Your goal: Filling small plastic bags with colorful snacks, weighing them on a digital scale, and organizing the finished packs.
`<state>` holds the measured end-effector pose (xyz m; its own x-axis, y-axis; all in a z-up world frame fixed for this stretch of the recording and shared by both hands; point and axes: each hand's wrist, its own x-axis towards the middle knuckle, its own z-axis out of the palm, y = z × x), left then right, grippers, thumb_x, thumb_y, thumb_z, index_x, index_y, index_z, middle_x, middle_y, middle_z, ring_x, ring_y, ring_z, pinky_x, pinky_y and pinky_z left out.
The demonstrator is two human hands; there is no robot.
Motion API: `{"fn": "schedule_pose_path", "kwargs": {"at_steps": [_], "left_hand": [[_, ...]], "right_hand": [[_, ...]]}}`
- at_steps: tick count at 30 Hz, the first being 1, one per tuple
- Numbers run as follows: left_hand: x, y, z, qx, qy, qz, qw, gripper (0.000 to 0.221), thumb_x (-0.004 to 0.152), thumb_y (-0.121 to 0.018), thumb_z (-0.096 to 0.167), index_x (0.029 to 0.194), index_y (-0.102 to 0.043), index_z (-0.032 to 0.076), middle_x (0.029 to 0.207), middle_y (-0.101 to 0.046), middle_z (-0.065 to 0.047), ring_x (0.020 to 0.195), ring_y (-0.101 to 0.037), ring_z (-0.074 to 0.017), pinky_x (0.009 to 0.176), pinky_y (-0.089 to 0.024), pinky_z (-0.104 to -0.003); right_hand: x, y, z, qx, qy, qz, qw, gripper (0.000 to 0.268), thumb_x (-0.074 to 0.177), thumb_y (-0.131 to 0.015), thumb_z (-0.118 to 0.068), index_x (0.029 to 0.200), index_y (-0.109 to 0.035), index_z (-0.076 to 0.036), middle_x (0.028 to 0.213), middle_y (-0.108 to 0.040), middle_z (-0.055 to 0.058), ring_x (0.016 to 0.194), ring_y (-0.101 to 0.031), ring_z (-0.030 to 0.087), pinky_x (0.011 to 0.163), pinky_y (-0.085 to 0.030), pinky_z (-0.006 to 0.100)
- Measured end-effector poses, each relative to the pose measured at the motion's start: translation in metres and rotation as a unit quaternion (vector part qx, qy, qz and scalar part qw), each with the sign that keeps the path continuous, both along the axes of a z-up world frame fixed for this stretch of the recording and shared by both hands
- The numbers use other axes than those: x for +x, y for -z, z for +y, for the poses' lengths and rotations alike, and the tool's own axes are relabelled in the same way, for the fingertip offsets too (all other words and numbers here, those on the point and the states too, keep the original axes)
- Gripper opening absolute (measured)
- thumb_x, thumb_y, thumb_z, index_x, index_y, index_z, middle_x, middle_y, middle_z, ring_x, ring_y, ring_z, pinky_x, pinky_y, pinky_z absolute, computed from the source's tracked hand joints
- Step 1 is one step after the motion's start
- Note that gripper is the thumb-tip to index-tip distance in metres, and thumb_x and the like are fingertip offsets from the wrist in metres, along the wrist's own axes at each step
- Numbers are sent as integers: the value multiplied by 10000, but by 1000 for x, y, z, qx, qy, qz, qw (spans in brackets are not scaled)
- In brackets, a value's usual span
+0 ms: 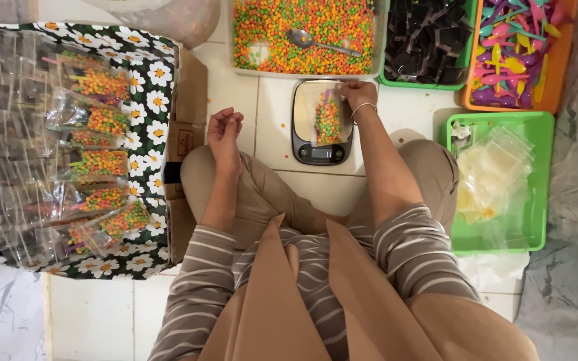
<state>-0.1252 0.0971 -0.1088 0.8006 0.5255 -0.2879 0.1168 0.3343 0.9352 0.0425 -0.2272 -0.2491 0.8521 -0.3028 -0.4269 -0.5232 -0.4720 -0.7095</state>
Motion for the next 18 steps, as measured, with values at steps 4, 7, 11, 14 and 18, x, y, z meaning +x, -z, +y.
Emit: {"fn": "schedule_pose_path", "kwargs": {"at_steps": [4, 7, 11, 14, 18], "left_hand": [[1, 2, -3, 15, 5, -3, 1000, 186, 991, -593, 14, 1126, -677, 111, 978, -701, -12, 951, -714, -107, 870, -570, -244], [0, 5, -7, 50, 40, -4, 998, 183, 986, -595, 7, 1132, -667, 91, 977, -692, -24, 954, -705, -108, 856, -564, -227], [2, 7, -10, 67, 39, -15, 997, 199, 968, -603, -23, 1109, -686, 90, 951, -697, -46, 948, -700, -141, 857, -555, -265], [0, 8, -10, 74, 36, -19, 996, 207, 964, -600, -35, 1108, -689, 83, 946, -699, -57, 947, -702, -151, 858, -558, -279], [0, 9, -10, 76, 32, -20, 996, 210, 960, -600, -35, 1112, -684, 82, 944, -695, -46, 944, -698, -140, 854, -553, -261]], "right_hand": [[-2, -14, 2, 31, -28, 0, 999, 259, 766, -901, -331, 951, -819, -170, 907, -775, 104, 954, -747, 274, 858, -565, 374], [-8, -17, 0, 33, -9, -8, 999, 263, 787, -877, -327, 977, -806, -160, 898, -772, 74, 927, -752, 233, 829, -576, 346], [-2, -12, -1, 10, -51, -4, 999, 267, 795, -876, -399, 986, -817, -223, 848, -770, 37, 825, -763, 205, 761, -591, 316], [-2, -21, 8, 2, -67, 1, 998, 261, 793, -863, -396, 973, -817, -213, 833, -771, 52, 817, -764, 222, 750, -592, 330], [2, -9, 16, 4, -55, 6, 998, 222, 786, -839, -350, 950, -815, -201, 760, -757, 45, 726, -759, 190, 727, -593, 300]]}}
